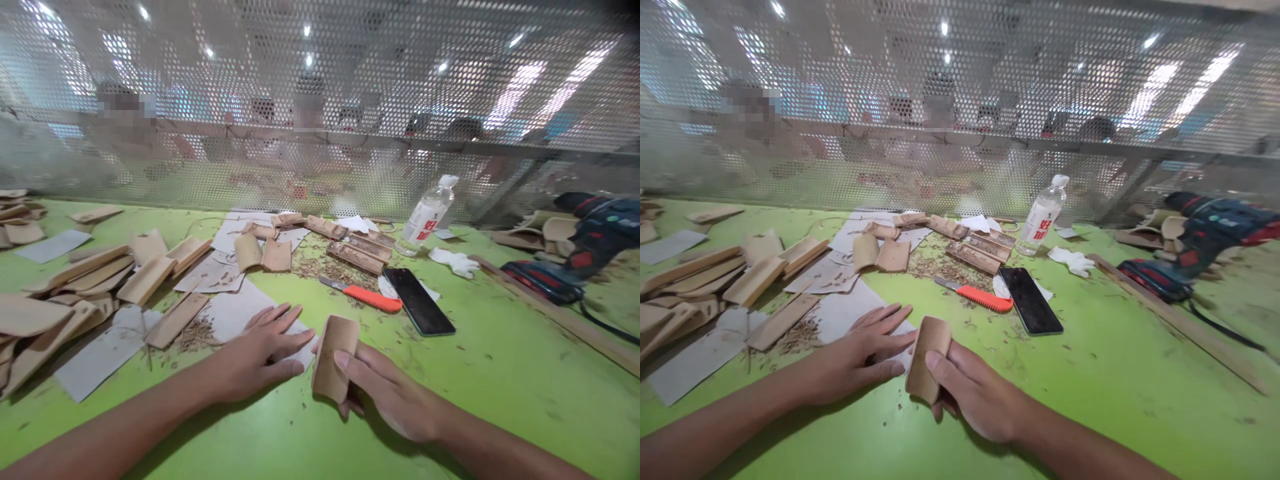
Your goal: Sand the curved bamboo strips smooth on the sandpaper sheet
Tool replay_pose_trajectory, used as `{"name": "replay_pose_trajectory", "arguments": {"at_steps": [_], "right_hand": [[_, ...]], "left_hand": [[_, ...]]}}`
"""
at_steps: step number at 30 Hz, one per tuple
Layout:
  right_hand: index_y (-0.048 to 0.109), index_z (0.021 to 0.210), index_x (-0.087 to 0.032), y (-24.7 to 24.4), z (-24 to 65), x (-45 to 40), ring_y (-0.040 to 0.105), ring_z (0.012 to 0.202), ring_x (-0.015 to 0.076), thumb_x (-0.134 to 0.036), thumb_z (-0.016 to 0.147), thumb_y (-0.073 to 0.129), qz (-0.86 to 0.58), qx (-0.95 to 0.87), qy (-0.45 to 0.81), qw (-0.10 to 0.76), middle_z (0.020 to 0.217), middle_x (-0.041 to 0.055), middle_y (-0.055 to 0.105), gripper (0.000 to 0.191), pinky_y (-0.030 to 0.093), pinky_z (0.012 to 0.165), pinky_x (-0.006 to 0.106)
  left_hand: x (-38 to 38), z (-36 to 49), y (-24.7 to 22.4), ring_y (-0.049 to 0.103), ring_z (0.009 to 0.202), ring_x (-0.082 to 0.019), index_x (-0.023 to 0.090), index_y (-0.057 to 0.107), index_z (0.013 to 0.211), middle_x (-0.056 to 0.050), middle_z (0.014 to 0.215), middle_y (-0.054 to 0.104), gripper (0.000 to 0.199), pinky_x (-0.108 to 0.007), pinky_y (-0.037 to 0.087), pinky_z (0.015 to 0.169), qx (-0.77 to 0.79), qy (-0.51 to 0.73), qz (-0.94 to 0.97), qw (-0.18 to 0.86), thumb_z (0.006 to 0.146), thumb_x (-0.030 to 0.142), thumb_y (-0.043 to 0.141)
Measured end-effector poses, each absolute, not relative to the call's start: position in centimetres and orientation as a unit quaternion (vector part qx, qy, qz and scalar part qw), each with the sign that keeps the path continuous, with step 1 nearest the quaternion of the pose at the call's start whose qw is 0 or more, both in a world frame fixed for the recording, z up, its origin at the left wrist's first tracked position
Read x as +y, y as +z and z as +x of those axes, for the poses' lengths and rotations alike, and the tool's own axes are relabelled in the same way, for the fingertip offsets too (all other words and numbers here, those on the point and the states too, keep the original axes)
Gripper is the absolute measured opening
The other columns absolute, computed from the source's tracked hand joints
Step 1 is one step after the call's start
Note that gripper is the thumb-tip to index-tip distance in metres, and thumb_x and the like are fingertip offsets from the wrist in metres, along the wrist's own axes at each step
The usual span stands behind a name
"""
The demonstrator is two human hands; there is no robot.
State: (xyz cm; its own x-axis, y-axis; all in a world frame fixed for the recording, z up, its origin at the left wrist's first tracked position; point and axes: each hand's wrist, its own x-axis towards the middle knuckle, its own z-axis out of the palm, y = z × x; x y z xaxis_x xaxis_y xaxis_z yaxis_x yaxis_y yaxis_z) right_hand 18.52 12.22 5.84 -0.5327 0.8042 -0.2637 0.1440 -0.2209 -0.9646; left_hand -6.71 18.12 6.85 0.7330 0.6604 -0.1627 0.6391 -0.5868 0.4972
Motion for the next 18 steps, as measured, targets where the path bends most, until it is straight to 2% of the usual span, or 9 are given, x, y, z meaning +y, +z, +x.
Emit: {"name": "replay_pose_trajectory", "arguments": {"at_steps": [4,9,11,12,13,15,18], "right_hand": [[0.056,0.094,-0.015,5.9,18.4,12.2,0.052,0.064,0.0128,-0.066,0.101,0.042,-0.409,-0.556,0.675,0.261,0.074,0.0023,0.059,0.054,0.04,0.06,0.027],[0.056,0.098,-0.015,5.8,18.5,12.0,0.055,0.065,0.0133,-0.067,0.099,0.046,-0.41,-0.543,0.683,0.267,0.078,0.0029,0.06,0.053,0.043,0.061,0.027],[0.056,0.103,-0.015,5.9,18.5,12.0,0.055,0.065,0.0135,-0.067,0.099,0.046,-0.411,-0.539,0.684,0.268,0.08,0.0031,0.06,0.053,0.044,0.06,0.027],[0.056,0.106,-0.015,5.9,18.5,12.0,0.055,0.066,0.0136,-0.067,0.099,0.048,-0.411,-0.54,0.683,0.271,0.081,0.0033,0.06,0.053,0.044,0.06,0.027],[0.056,0.108,-0.014,6.0,18.6,12.1,0.055,0.066,0.0135,-0.066,0.098,0.05,-0.413,-0.544,0.678,0.273,0.083,0.0036,0.06,0.053,0.045,0.059,0.026],[0.056,0.11,-0.014,6.2,18.6,12.3,0.055,0.067,0.0133,-0.064,0.095,0.057,-0.422,-0.56,0.659,0.272,0.088,0.005,0.061,0.053,0.045,0.059,0.026],[0.056,0.114,-0.013,6.7,18.6,12.5,0.056,0.069,0.0147,-0.061,0.092,0.063,-0.447,-0.577,0.631,0.264,0.094,0.0074,0.063,0.053,0.046,0.059,0.027]], "left_hand": [[18.1,-6.8,7.5,0.014,0.154,-0.039,0.038,0.059,0.144,-0.003,0.168,0.021,0.043,-0.058,0.023,0.12,0.331,0.036,0.893,0.302,0.104,0.053,0.052],[18.3,-6.9,7.9,0.02,0.154,-0.033,0.036,0.08,0.108,0.004,0.164,0.035,0.028,-0.049,0.027,0.121,0.251,0.055,0.891,0.374,0.103,0.052,0.057],[18.4,-6.8,7.8,0.027,0.152,-0.032,0.034,0.08,0.106,0.002,0.161,0.041,0.025,-0.047,0.028,0.121,0.248,0.071,0.891,0.373,0.1,0.05,0.062],[18.4,-6.8,7.6,0.029,0.151,-0.032,0.033,0.078,0.112,0.0,0.16,0.043,0.025,-0.048,0.027,0.121,0.26,0.08,0.893,0.358,0.099,0.05,0.064],[18.4,-6.8,7.4,0.03,0.15,-0.033,0.031,0.074,0.121,-0.003,0.159,0.044,0.031,-0.05,0.025,0.121,0.281,0.088,0.896,0.333,0.098,0.051,0.065],[18.3,-6.9,7.0,0.029,0.149,-0.038,0.025,0.059,0.141,-0.012,0.159,0.041,0.058,-0.058,0.023,0.121,0.351,0.094,0.893,0.268,0.093,0.057,0.068],[18.3,-7.4,6.4,0.026,0.147,-0.046,0.016,0.039,0.155,-0.022,0.16,0.032,0.094,-0.066,0.026,0.115,0.445,0.073,0.867,0.213,0.085,0.073,0.066]]}}
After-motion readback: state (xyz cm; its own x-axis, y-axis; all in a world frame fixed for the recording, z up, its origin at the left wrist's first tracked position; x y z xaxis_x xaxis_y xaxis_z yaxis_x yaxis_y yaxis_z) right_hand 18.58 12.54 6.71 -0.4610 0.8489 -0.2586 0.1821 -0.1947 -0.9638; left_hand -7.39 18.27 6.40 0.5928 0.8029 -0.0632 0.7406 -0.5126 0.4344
